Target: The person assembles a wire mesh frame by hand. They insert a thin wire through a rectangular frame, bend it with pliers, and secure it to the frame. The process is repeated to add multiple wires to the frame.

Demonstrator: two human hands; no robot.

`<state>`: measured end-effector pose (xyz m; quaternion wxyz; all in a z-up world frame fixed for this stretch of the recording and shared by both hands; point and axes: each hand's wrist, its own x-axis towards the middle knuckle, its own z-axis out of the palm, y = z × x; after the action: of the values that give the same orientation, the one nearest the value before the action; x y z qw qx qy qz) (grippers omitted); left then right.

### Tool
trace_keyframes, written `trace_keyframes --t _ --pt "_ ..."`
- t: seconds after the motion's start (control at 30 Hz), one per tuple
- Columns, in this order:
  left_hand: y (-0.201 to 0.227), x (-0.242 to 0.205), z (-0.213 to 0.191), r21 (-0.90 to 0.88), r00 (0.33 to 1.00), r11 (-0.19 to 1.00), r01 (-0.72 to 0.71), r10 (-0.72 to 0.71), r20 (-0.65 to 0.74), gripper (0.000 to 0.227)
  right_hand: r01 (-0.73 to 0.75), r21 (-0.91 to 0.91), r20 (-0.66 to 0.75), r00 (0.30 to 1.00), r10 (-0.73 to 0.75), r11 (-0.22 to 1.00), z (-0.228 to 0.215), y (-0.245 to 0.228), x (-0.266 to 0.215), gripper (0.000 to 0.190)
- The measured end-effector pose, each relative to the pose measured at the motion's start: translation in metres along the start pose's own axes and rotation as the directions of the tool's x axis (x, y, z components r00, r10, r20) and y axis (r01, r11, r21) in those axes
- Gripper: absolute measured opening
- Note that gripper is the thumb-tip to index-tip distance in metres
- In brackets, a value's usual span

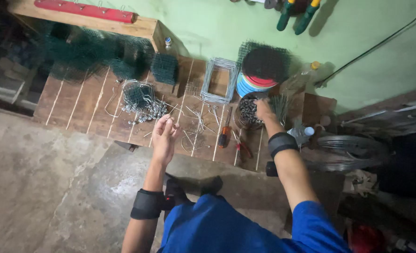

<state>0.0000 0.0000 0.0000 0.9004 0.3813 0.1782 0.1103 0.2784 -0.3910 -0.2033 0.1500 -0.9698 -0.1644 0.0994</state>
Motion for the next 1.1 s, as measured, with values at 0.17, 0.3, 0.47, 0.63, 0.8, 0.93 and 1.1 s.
trace_keyframes --t 0.17,0.3,0.47,0.63,0.8,0.93,1.1 --pt "-0.01 -0.006 -0.015 -0.016 0.999 0.999 -0.04 0.04 -0.001 0.023 -0.011 0.04 -0.085 0.996 0.014 0.999 -0.005 -0.013 -0.01 0.061" --pt "-0.025 -0.009 -0.017 -0.084 1.0 0.996 0.002 -0.003 -0.018 0.022 -0.008 0.039 -0.1 0.995 0.012 0.999 0.0 -0.013 -0.022 0.056" --pt "-0.03 -0.01 0.004 -0.047 0.997 0.997 0.057 -0.059 -0.044 0.024 -0.102 0.164 -0.048 0.993 0.112 0.981 -0.037 -0.053 -0.046 0.057" --pt "-0.039 0.0 0.008 -0.077 0.999 0.996 0.052 -0.053 -0.005 0.026 -0.254 0.155 -0.011 0.966 0.259 0.955 -0.074 -0.086 -0.06 0.054" --pt "-0.031 0.002 0.024 -0.053 0.998 0.997 0.057 -0.057 -0.002 0.026 -0.167 0.139 -0.082 0.98 0.18 0.976 -0.036 -0.05 -0.042 0.045" --pt "-0.036 0.008 0.017 -0.069 0.998 0.998 -0.005 0.01 0.067 0.025 -0.16 0.19 -0.115 0.976 0.183 0.969 -0.045 -0.06 -0.051 0.045" --pt "-0.031 0.009 0.02 -0.085 1.0 0.996 0.02 -0.019 0.018 0.024 0.204 0.209 -0.429 0.898 -0.098 0.956 -0.018 -0.035 -0.037 0.034"
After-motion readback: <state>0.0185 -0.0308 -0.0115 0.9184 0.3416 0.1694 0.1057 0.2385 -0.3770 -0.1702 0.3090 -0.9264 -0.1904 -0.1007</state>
